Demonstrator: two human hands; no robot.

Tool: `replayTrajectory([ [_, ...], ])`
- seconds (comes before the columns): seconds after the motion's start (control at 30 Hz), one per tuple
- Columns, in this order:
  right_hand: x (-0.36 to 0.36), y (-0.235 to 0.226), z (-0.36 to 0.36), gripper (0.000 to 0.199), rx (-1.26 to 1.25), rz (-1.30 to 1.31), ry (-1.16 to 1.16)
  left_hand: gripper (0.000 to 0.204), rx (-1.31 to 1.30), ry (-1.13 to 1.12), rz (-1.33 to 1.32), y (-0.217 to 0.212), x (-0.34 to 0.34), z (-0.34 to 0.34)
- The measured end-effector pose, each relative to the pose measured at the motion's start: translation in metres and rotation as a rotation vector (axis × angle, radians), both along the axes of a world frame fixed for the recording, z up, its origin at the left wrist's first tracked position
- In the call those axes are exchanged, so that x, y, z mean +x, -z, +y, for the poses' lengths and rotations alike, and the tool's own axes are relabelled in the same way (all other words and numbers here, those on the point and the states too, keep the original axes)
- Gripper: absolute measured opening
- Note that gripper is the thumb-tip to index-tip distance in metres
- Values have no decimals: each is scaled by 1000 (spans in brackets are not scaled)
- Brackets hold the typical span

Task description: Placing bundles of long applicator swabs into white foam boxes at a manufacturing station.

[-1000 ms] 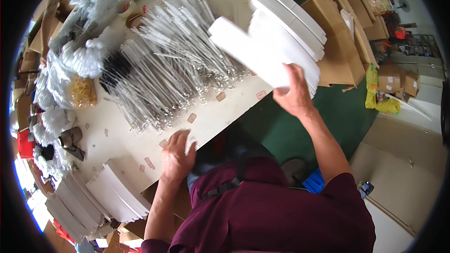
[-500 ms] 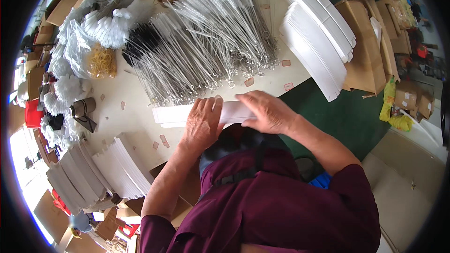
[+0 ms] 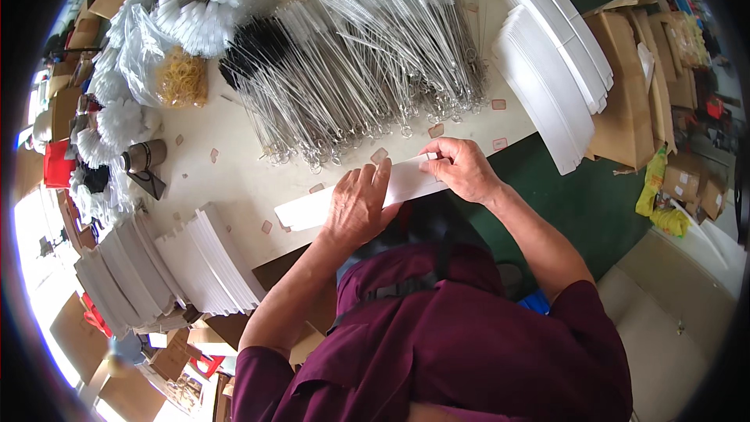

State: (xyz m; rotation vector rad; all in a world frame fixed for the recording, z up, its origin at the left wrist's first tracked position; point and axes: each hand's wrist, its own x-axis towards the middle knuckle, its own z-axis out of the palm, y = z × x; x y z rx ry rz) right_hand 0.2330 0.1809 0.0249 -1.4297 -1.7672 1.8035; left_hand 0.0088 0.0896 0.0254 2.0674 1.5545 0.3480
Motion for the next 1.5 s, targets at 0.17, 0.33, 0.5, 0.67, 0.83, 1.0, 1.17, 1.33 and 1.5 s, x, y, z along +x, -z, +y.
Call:
replayTrajectory([
  [0.17,-8,6,-15,28,572,-78,61,80,-70,-101,38,7,-4,-4],
  [0.33,-15,-3,-37,43,839,-313,-65,73,-23,-116,56,11,-13,-6],
  [0.5,-27,-2,-52,62,737,-418,-91,72,-15,-125,84,13,-13,-10],
  [0.67,-31,-2,-59,64,808,-432,-89,72,73,-107,118,11,-12,-11],
  [0.83,-36,-8,-59,64,874,-460,-81,73,87,-110,136,12,-13,-9],
  [1.0,-39,6,-64,58,682,-302,-22,72,89,-87,167,14,-13,-10],
  [1.17,-37,11,-60,40,341,-173,134,72,-15,-102,176,15,-15,-16],
  [1.33,-31,9,-50,33,195,-90,129,71,53,-84,171,20,-20,-19],
  [1.5,-24,4,-35,39,-337,147,145,70,86,-43,156,24,-24,-22],
])
